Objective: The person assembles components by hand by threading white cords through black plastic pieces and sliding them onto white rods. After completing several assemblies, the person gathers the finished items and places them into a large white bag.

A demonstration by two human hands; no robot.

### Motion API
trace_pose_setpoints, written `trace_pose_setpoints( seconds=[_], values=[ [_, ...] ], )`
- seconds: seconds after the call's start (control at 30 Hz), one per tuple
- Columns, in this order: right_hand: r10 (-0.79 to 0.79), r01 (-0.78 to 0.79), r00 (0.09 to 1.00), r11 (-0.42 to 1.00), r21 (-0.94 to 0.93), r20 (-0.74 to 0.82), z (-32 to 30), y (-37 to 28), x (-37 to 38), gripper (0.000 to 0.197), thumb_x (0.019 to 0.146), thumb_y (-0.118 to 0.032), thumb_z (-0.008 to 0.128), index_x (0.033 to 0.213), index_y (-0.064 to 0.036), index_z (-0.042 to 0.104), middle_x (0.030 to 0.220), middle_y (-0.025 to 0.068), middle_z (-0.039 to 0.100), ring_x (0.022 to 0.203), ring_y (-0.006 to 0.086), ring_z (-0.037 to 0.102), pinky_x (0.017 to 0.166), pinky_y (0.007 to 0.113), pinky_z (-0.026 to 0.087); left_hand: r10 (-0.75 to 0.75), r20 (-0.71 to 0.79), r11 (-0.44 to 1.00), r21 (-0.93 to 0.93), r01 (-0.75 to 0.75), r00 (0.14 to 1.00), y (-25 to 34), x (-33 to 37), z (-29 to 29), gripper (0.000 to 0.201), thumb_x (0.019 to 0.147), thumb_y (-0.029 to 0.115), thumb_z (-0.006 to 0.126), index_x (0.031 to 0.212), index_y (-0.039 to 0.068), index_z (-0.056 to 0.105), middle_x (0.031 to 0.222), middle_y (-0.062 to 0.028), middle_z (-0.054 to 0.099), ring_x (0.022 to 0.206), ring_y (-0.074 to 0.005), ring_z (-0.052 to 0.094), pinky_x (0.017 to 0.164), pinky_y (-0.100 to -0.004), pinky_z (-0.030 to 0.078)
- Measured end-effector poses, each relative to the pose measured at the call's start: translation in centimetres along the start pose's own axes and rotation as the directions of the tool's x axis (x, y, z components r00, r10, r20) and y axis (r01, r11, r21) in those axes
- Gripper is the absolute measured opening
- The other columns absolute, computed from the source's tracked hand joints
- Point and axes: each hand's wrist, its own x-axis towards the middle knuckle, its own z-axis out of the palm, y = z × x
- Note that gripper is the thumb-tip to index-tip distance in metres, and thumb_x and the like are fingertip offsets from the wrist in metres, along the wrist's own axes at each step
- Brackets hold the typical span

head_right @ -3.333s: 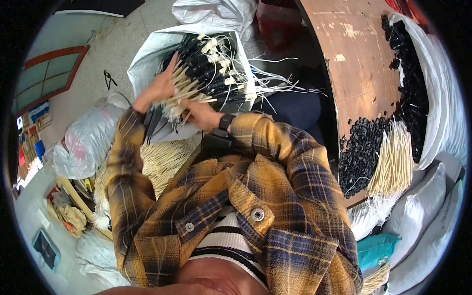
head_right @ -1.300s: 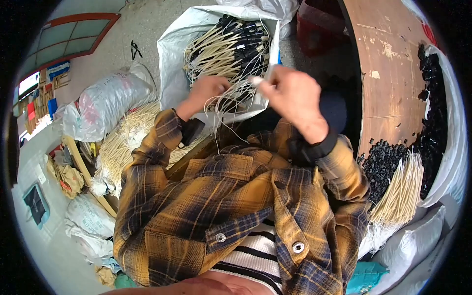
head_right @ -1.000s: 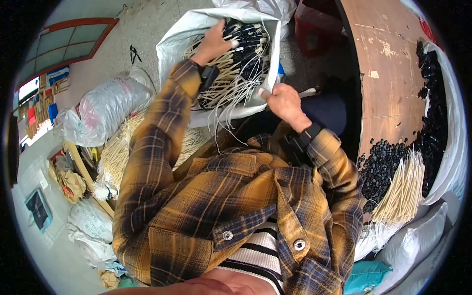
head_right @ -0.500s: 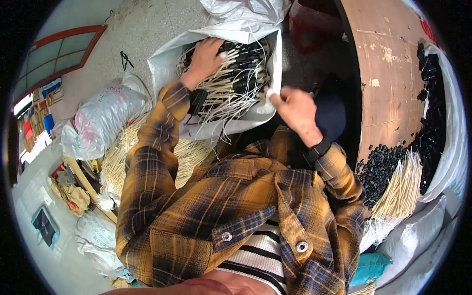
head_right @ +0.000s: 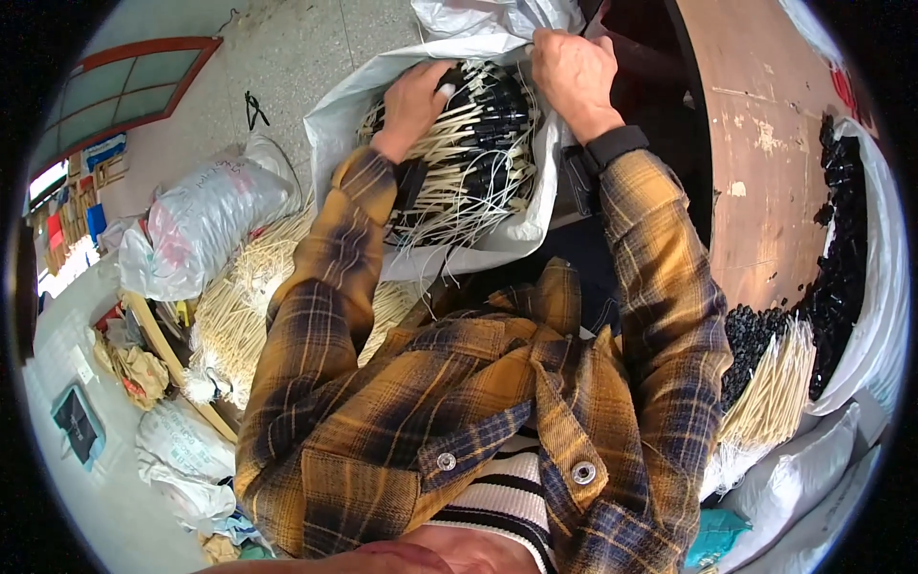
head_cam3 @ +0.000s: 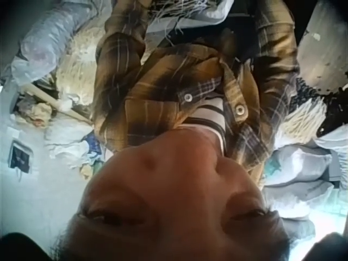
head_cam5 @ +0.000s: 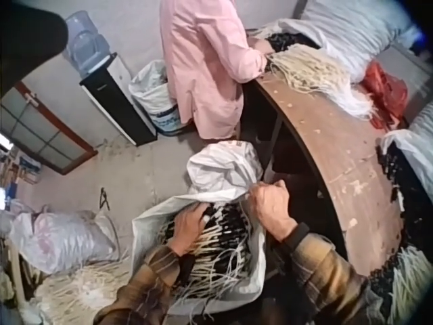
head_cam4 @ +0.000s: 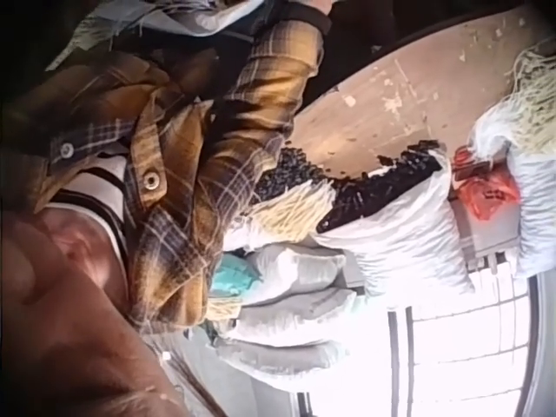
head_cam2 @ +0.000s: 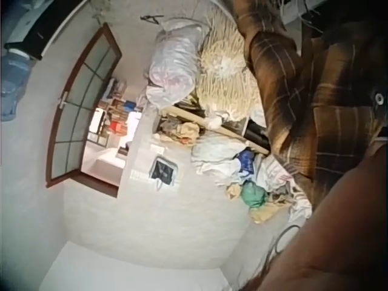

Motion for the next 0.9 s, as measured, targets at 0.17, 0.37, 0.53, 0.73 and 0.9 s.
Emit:
trace_pose_setpoints(
  seconds=[0.17, 0.37, 0.53, 0.73, 0.9],
  values=[
    [0.073, -0.074, 0.997, 0.997, 0.029, 0.036, -0.7, -0.9, 0.2, 0.014, 0.083, -0.024, 0.060, 0.084, -0.0101, 0.062, 0.075, 0.0099, 0.065, 0.070, 0.0322, 0.062, 0.065, 0.042, 0.045, -0.091, -0.086, 0.986, 0.131, 0.102, 0.992, -0.7, -3.0, -2.8, 0.034, 0.078, 0.014, 0.063, 0.112, 0.017, 0.061, 0.092, -0.0077, 0.061, 0.088, -0.0311, 0.061, 0.072, -0.0411, 0.049],
    [0.156, -0.169, 0.984, 0.972, 0.162, 0.091, -1.1, -0.8, 0.1, 0.020, 0.083, -0.028, 0.062, 0.081, -0.0089, 0.064, 0.071, 0.0146, 0.064, 0.072, 0.0340, 0.064, 0.063, 0.045, 0.049, -0.041, 0.080, 0.978, -0.199, 0.056, 0.996, 1.7, -1.4, 0.1, 0.063, 0.074, 0.021, 0.069, 0.132, 0.025, 0.047, 0.124, -0.0158, 0.053, 0.115, -0.0359, 0.050, 0.091, -0.0458, 0.044],
    [0.390, -0.410, 0.823, 0.911, -0.044, 0.414, -4.7, -1.9, -3.5, 0.045, 0.074, -0.049, 0.069, 0.094, -0.0084, 0.065, 0.082, 0.0168, 0.068, 0.079, 0.0368, 0.065, 0.067, 0.046, 0.051, -0.037, 0.205, 0.997, 0.069, 0.024, 0.978, 1.6, -2.4, 3.9, 0.089, 0.066, 0.040, 0.076, 0.143, 0.031, 0.033, 0.143, -0.0167, 0.035, 0.131, -0.0436, 0.030, 0.101, -0.0620, 0.029],
    [0.203, -0.691, 0.400, 0.707, 0.149, 0.894, -5.8, -2.6, -13.2, 0.049, 0.080, -0.050, 0.061, 0.097, -0.0048, 0.070, 0.091, 0.0207, 0.067, 0.092, 0.0349, 0.064, 0.082, 0.041, 0.049, -0.001, 0.376, 0.999, -0.043, 0.019, 0.927, -2.8, 2.1, 3.3, 0.095, 0.066, 0.030, 0.080, 0.145, 0.043, 0.028, 0.149, -0.0107, 0.031, 0.129, -0.0448, 0.032, 0.108, -0.0603, 0.024],
    [0.152, -0.827, 0.352, 0.513, 0.230, 0.924, -4.1, -4.5, -15.6, 0.041, 0.085, -0.041, 0.061, 0.092, -0.0011, 0.068, 0.079, 0.0187, 0.066, 0.082, 0.0349, 0.064, 0.075, 0.042, 0.047, -0.125, 0.159, 0.983, 0.153, 0.101, 0.979, 2.7, -0.9, 2.5, 0.085, 0.066, 0.034, 0.076, 0.141, 0.029, 0.036, 0.149, -0.0127, 0.030, 0.135, -0.0413, 0.025, 0.105, -0.0629, 0.022]
  ],
)
